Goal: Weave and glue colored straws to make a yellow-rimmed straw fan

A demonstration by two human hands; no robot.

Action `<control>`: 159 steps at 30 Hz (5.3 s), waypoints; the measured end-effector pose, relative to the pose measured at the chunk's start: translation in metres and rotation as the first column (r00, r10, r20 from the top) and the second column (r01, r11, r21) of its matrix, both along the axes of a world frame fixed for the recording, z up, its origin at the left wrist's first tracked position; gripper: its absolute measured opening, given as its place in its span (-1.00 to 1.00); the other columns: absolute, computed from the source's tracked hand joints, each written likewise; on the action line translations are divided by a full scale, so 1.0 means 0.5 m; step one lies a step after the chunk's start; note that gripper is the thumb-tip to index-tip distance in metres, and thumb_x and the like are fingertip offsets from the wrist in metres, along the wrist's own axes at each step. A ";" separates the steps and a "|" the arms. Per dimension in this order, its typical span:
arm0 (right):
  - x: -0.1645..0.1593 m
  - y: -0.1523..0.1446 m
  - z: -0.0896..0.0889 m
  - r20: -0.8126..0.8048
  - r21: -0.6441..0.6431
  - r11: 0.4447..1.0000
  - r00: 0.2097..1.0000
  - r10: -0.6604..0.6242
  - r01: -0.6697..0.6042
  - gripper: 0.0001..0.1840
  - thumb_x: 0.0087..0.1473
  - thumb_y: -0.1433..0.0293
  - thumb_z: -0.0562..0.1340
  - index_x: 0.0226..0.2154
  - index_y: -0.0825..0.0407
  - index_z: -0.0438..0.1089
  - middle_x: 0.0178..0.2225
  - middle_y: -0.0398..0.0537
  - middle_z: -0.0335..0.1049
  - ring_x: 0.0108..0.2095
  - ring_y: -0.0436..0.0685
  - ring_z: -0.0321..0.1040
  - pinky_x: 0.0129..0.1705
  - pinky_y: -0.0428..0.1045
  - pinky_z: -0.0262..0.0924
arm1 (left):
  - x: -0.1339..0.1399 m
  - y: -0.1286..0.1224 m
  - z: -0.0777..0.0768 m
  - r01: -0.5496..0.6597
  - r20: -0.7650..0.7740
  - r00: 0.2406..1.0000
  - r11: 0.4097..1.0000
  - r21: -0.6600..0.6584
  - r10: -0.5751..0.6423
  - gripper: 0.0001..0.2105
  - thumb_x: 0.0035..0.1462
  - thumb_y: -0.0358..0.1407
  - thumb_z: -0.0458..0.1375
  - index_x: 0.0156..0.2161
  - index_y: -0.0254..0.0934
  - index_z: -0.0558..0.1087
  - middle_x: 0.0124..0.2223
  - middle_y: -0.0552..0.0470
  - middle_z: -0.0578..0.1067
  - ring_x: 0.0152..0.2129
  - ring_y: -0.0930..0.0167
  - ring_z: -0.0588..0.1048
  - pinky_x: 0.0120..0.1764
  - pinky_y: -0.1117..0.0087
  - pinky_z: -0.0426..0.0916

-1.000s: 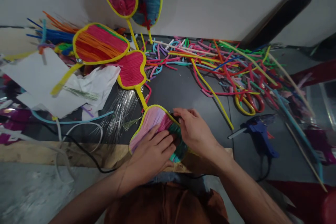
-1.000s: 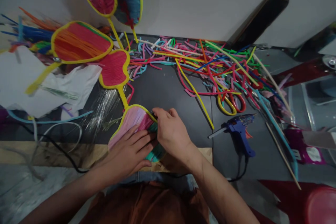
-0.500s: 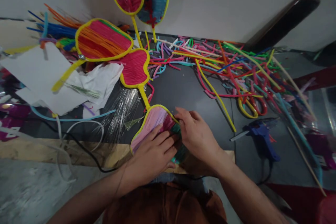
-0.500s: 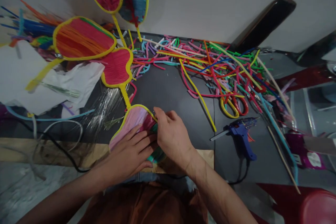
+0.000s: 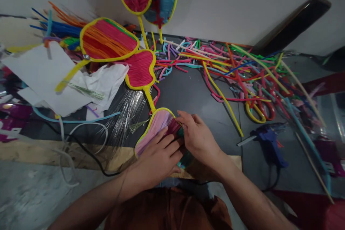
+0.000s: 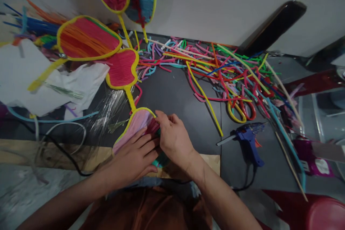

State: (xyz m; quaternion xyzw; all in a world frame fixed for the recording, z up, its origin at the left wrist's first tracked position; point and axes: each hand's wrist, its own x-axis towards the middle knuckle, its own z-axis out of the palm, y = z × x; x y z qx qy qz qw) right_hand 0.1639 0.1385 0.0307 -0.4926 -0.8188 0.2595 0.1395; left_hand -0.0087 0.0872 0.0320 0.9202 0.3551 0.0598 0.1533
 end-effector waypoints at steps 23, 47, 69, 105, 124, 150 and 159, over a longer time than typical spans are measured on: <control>0.117 -0.084 -0.005 -0.106 0.067 0.963 0.962 -0.252 0.260 -0.58 0.18 0.53 -0.03 0.08 0.07 0.19 -0.15 0.06 0.53 -0.14 0.19 0.41 -0.07 0.16 0.28 | 0.001 0.047 0.009 -0.057 -0.139 0.987 0.981 0.187 0.084 -0.69 0.27 -0.26 0.08 0.06 -0.33 0.37 0.03 -0.10 0.49 0.01 0.27 0.40 0.19 0.08 0.09; 0.028 -0.039 -0.031 -0.104 0.100 0.992 0.992 -0.067 0.077 -0.39 0.04 0.62 -0.02 0.18 0.16 0.08 -0.12 0.10 0.47 -0.22 0.25 0.22 -0.16 0.14 0.19 | -0.006 0.107 0.043 -0.166 -0.143 0.972 0.977 0.133 0.185 -0.64 0.20 -0.24 0.15 0.09 -0.27 0.37 0.19 -0.18 0.36 0.16 0.13 0.26 0.21 -0.12 -0.18; 0.021 -0.060 -0.018 0.048 0.213 0.975 0.996 -0.072 0.060 -0.39 0.11 0.61 0.00 0.24 0.18 0.01 -0.19 0.06 0.55 -0.10 0.25 0.20 -0.06 0.21 -0.02 | -0.031 0.128 0.021 -0.055 -0.213 0.975 0.996 0.077 0.070 -0.57 0.24 -0.06 0.05 0.10 -0.26 0.39 0.18 -0.09 0.39 0.20 0.20 0.25 0.28 0.01 -0.25; 0.103 -0.077 0.015 -0.280 0.196 0.959 0.949 -0.147 0.206 -0.79 0.21 0.43 0.10 -0.31 0.02 0.46 -0.41 -0.03 0.46 -0.36 0.11 0.33 -0.25 0.01 0.23 | -0.016 0.166 0.118 -0.303 0.220 0.828 0.742 -0.598 0.516 -0.73 0.14 -0.16 0.12 -0.10 -0.25 0.42 -0.17 0.00 0.46 -0.35 0.42 0.45 -0.36 0.47 0.35; 0.100 -0.072 0.002 -0.596 -0.413 0.891 0.683 -0.422 0.189 -0.96 -0.01 0.41 0.19 -0.44 0.01 0.36 -0.33 -0.08 0.47 -0.31 0.06 0.41 -0.22 0.01 0.30 | -0.025 0.163 0.115 -0.272 0.302 0.830 0.813 -0.515 0.469 -0.80 0.13 -0.19 0.13 -0.22 -0.26 0.46 -0.24 0.01 0.43 -0.29 0.38 0.42 -0.20 0.37 0.35; 0.110 -0.033 -0.010 -0.506 -0.841 0.522 -0.139 -0.852 -0.143 -0.47 -0.27 0.40 0.48 -0.18 0.01 0.38 -0.41 -0.16 0.56 -0.44 0.01 0.47 -0.34 -0.10 0.35 | -0.013 0.197 0.073 -0.327 0.753 -0.062 0.699 -0.636 0.655 -0.50 -0.11 -0.25 0.36 -0.02 -0.15 0.34 -0.10 0.04 0.39 -0.06 0.39 0.41 0.00 0.39 0.30; 0.072 -0.027 -0.005 -0.520 -0.763 0.604 -0.335 -0.786 -0.231 -0.67 -0.12 0.43 0.40 -0.22 0.00 0.42 -0.34 -0.19 0.55 -0.37 0.00 0.46 -0.28 -0.11 0.35 | 0.051 0.078 0.039 0.169 0.574 -0.039 0.572 -0.803 0.818 -0.44 -0.18 -0.13 0.41 -0.01 -0.16 0.43 0.01 -0.06 0.48 0.02 0.19 0.40 0.04 0.21 0.33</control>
